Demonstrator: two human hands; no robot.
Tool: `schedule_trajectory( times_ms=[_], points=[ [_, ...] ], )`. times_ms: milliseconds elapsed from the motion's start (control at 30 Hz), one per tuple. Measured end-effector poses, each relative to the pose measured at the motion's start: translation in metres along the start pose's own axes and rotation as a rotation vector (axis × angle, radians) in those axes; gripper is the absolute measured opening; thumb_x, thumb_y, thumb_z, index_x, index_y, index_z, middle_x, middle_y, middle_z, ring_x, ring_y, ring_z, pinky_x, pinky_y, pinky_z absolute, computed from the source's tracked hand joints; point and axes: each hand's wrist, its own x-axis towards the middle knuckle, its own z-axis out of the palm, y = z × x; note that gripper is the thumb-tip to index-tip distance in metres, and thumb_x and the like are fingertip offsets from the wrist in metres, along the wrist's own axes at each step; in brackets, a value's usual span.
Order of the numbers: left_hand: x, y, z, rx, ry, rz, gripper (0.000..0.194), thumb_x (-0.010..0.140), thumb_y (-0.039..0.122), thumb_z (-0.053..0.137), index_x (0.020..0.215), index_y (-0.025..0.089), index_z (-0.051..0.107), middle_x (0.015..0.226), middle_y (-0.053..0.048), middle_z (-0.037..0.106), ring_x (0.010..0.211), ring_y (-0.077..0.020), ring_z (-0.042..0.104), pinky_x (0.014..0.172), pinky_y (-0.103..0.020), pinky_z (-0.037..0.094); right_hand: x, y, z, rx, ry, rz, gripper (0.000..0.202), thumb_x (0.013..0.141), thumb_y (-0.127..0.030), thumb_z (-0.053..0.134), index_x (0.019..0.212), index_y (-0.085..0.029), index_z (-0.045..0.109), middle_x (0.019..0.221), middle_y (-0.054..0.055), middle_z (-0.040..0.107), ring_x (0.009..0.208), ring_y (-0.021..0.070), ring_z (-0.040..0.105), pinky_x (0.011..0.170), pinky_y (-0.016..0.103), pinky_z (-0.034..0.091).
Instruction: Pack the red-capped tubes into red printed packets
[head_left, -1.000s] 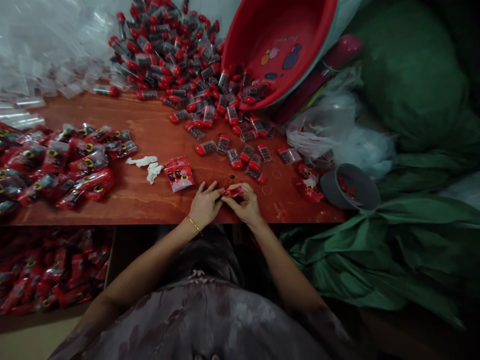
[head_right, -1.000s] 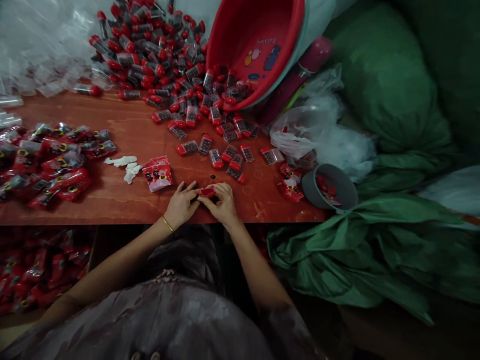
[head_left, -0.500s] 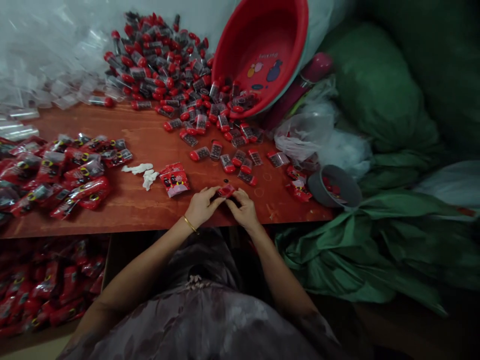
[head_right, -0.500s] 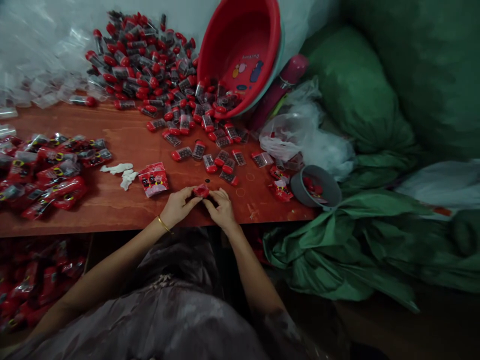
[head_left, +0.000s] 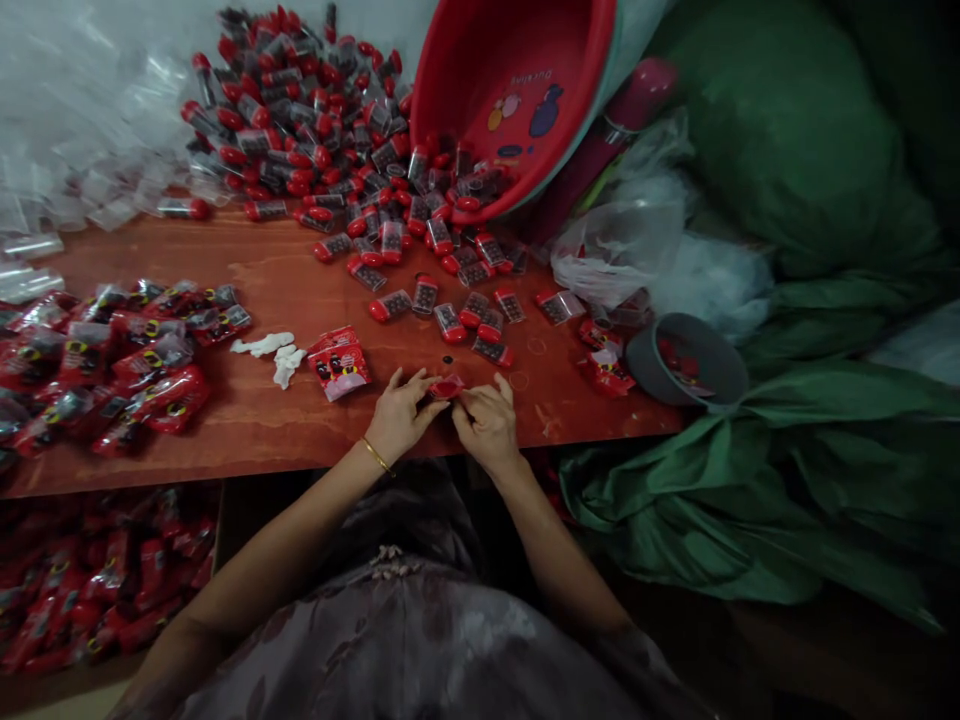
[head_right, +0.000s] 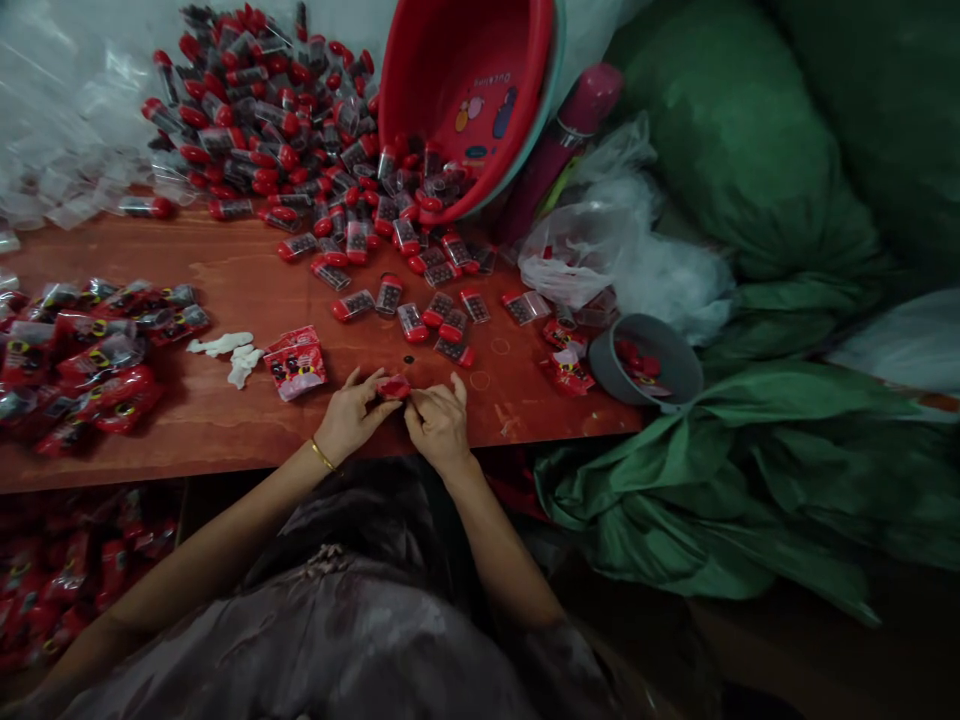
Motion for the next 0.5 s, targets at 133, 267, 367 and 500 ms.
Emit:
schedule_trajectory(
  times_ms=[133,267,367,500],
  points=[
    [-0.004,-0.003,0.004,0.059,-0.044,-0.019,0.027,0.086,0.023,0.055,0.111,0.019,0.062,0.117,-0.008,0.067,0.125,-0.0238,0.050,0.111,-0.052,0.025,-0.004,-0.001,0.005,-0.057,0.004,-0.044,0.016,0.085,-0.017,0.051,0.076,-0.019,0.065,0.070,0.001,0.070,0.070,0.0150,0.060,0.104,0.043,0.031],
    [-0.003,-0.003,0.005,0.069,-0.067,-0.046,0.030,0.088,0.026,0.052,0.115,0.019,0.061,0.120,-0.008,0.065,0.127,-0.0238,0.047,0.112,-0.053,0.024,-0.005,0.000,0.009,-0.081,-0.007,-0.003,0.015,0.084,-0.017,0.052,0.077,-0.020,0.065,0.073,0.001,0.070,0.074,0.0155,0.060,0.106,0.043,0.028],
    [-0.001,0.000,0.004,0.087,-0.075,-0.073,0.032,0.087,0.027,0.053,0.117,0.018,0.059,0.123,-0.010,0.064,0.128,-0.0236,0.046,0.112,-0.052,0.023,-0.006,0.001,0.007,-0.054,0.003,0.014,0.014,0.083,-0.017,0.052,0.078,-0.019,0.065,0.076,0.002,0.070,0.075,0.0165,0.060,0.103,0.043,0.030],
    [-0.006,0.009,0.001,0.039,-0.108,-0.073,0.028,0.083,0.030,0.059,0.107,0.017,0.064,0.113,-0.010,0.069,0.126,-0.0242,0.049,0.112,-0.048,0.024,-0.011,0.007,0.005,-0.048,-0.005,0.023,0.021,0.084,-0.017,0.046,0.091,-0.018,0.065,0.082,0.006,0.071,0.079,0.0193,0.062,0.096,0.042,0.036]
  ],
)
